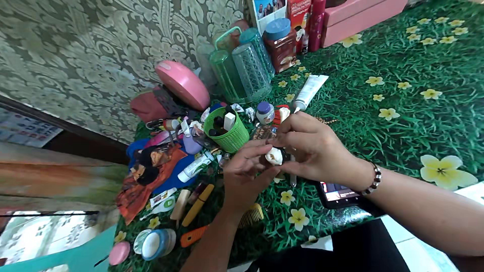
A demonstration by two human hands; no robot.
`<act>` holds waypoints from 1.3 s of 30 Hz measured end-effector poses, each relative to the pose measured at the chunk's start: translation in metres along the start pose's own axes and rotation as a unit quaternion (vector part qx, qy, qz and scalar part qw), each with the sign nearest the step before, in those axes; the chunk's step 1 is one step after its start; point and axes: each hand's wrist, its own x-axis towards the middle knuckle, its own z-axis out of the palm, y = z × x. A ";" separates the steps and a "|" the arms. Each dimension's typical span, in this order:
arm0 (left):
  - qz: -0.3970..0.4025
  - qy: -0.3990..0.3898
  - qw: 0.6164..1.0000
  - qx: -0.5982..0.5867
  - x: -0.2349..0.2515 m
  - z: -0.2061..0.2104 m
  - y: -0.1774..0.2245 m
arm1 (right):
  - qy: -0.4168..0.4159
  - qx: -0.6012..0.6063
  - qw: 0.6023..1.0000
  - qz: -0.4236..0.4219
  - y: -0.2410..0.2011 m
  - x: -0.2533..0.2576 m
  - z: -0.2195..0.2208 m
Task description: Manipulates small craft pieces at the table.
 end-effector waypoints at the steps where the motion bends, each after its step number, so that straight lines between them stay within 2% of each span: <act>1: 0.016 0.010 0.999 0.031 0.000 0.002 0.001 | 0.001 -0.005 1.000 0.001 0.000 0.000 0.000; 5: 0.079 0.040 0.989 0.117 -0.001 0.009 0.002 | 0.006 -0.026 1.000 -0.001 -0.002 0.000 0.000; 9: 0.102 0.043 0.986 0.122 -0.001 0.010 0.002 | 0.009 -0.036 0.999 -0.003 -0.003 -0.001 0.001; 35: 0.121 0.040 0.981 0.144 -0.001 0.013 0.002 | 0.005 -0.002 1.000 0.010 -0.004 -0.001 0.003; 39: 0.087 0.041 0.989 0.114 -0.003 0.012 0.005 | 0.017 -0.012 1.000 -0.007 -0.005 -0.001 0.000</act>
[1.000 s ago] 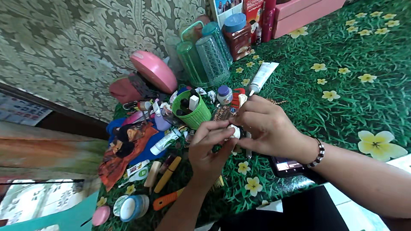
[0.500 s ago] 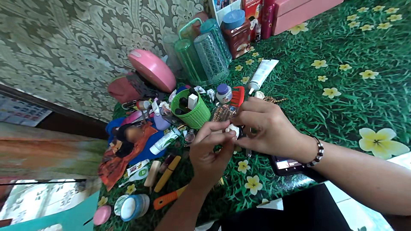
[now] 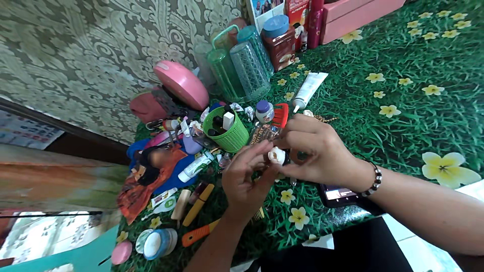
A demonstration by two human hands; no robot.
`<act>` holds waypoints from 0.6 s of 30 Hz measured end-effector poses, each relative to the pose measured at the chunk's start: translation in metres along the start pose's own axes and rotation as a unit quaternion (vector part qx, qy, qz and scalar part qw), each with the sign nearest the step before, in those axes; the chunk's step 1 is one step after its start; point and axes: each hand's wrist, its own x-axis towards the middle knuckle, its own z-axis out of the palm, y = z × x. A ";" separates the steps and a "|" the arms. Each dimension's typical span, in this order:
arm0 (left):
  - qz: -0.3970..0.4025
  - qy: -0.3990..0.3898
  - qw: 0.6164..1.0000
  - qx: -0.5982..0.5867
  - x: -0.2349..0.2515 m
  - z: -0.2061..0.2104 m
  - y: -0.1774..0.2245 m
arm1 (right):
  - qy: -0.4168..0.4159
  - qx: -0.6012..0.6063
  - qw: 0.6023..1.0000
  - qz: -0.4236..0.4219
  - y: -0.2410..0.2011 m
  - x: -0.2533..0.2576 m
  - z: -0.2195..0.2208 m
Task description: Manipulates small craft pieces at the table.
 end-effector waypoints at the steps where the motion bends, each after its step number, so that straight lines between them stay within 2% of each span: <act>1: -0.006 0.000 1.000 -0.012 -0.001 0.000 -0.001 | 0.003 -0.004 1.000 -0.003 0.001 0.000 0.000; 5: 0.012 0.008 1.000 -0.013 -0.001 0.003 0.000 | 0.024 -0.024 0.999 -0.026 0.003 -0.002 0.001; 10: 0.095 0.011 0.992 0.084 -0.001 0.005 0.003 | 0.039 -0.079 0.994 -0.057 0.001 -0.002 0.001; 18: 0.108 0.022 0.987 0.113 -0.001 0.003 0.004 | 0.047 -0.113 0.990 -0.074 -0.002 -0.002 0.004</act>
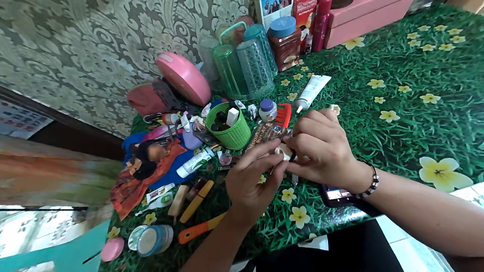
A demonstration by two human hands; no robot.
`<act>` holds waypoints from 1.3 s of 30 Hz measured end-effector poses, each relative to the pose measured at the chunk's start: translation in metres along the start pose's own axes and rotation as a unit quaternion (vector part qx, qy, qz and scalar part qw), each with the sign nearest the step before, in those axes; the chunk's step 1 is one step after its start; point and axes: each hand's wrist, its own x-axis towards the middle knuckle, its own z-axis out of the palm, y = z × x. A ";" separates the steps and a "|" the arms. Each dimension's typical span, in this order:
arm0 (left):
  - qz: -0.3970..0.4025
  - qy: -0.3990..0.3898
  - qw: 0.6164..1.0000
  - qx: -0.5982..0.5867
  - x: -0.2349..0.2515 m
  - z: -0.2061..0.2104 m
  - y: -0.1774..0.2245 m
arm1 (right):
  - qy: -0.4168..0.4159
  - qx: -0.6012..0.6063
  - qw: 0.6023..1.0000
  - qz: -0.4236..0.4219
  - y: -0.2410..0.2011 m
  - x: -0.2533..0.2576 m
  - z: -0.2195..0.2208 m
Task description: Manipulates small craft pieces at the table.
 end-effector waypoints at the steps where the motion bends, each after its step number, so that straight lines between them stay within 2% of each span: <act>1: 0.000 -0.001 1.000 -0.002 0.000 0.000 0.000 | 0.000 0.001 1.000 0.000 0.000 0.000 0.000; 6: 0.001 0.001 1.000 0.006 0.000 0.001 0.000 | -0.016 0.013 1.000 0.005 0.001 -0.003 0.003; 10: 0.000 -0.015 1.000 -0.007 0.002 -0.003 -0.003 | -0.021 0.075 0.997 0.024 0.005 -0.001 0.002; 15: -0.094 -0.040 0.986 -0.129 0.003 -0.006 -0.002 | -0.020 0.216 0.976 0.036 0.010 0.004 -0.004; 20: -0.152 -0.074 0.958 -0.230 0.002 -0.006 0.000 | -0.018 0.290 0.956 0.051 0.012 0.006 -0.009; 25: -0.190 -0.066 0.937 -0.284 0.001 -0.006 0.000 | -0.015 0.247 0.969 0.013 0.010 0.005 -0.008; 32: -0.276 -0.093 0.916 -0.275 0.004 -0.009 0.005 | -0.021 0.214 0.977 -0.014 0.005 0.003 -0.005; 39: -0.221 -0.038 0.952 -0.207 0.004 -0.007 0.008 | -0.034 0.166 0.985 -0.011 0.005 0.000 0.000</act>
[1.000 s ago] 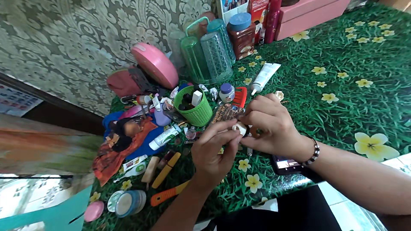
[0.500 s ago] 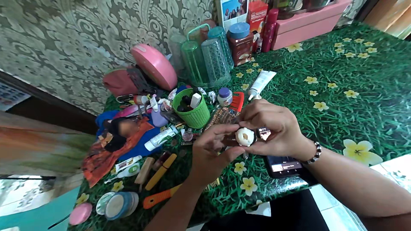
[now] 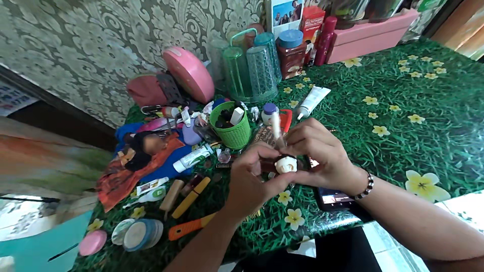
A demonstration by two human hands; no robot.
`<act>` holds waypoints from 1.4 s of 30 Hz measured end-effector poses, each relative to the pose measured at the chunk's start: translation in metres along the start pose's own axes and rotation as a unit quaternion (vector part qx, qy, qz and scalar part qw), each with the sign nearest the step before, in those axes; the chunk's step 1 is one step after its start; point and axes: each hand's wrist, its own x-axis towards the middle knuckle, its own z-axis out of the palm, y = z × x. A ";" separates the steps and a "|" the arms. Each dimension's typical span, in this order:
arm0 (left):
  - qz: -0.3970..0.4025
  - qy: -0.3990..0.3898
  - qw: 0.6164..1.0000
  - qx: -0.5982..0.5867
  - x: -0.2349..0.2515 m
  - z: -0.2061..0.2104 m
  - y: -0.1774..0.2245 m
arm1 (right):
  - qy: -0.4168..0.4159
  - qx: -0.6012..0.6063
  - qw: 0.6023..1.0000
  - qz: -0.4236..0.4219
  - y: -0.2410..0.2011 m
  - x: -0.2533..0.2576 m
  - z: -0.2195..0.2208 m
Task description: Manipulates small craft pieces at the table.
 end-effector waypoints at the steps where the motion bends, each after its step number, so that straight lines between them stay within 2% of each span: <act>1: 0.016 0.011 1.000 0.012 0.000 0.001 -0.001 | -0.006 -0.010 1.000 0.006 0.000 0.000 0.000; 4: 0.051 0.045 0.995 0.072 0.000 0.004 -0.004 | -0.016 -0.034 0.999 0.017 0.000 0.001 0.001; 9: 0.061 0.070 0.986 0.137 -0.002 0.007 -0.002 | -0.015 -0.051 0.999 0.009 -0.001 -0.002 0.005; 17: 0.067 0.062 0.985 0.143 -0.003 0.006 -0.003 | -0.036 0.019 0.999 0.014 0.001 -0.002 0.002; 20: 0.082 0.041 0.989 0.115 -0.003 0.004 -0.003 | -0.025 0.018 1.000 0.001 0.000 -0.001 0.001; 24: 0.045 0.019 0.999 0.019 -0.002 0.001 -0.001 | -0.001 0.001 1.000 -0.020 0.000 0.000 0.000; 32: 0.010 0.017 1.000 -0.023 -0.002 -0.002 -0.003 | -0.008 0.005 1.000 -0.016 0.000 0.000 0.000; 37: 0.018 -0.003 0.997 -0.071 0.001 -0.008 -0.010 | -0.008 0.016 1.000 -0.014 -0.001 0.000 -0.001; 42: -0.039 -0.026 0.988 -0.146 0.000 -0.010 -0.014 | -0.003 0.022 1.000 0.003 -0.001 0.000 -0.002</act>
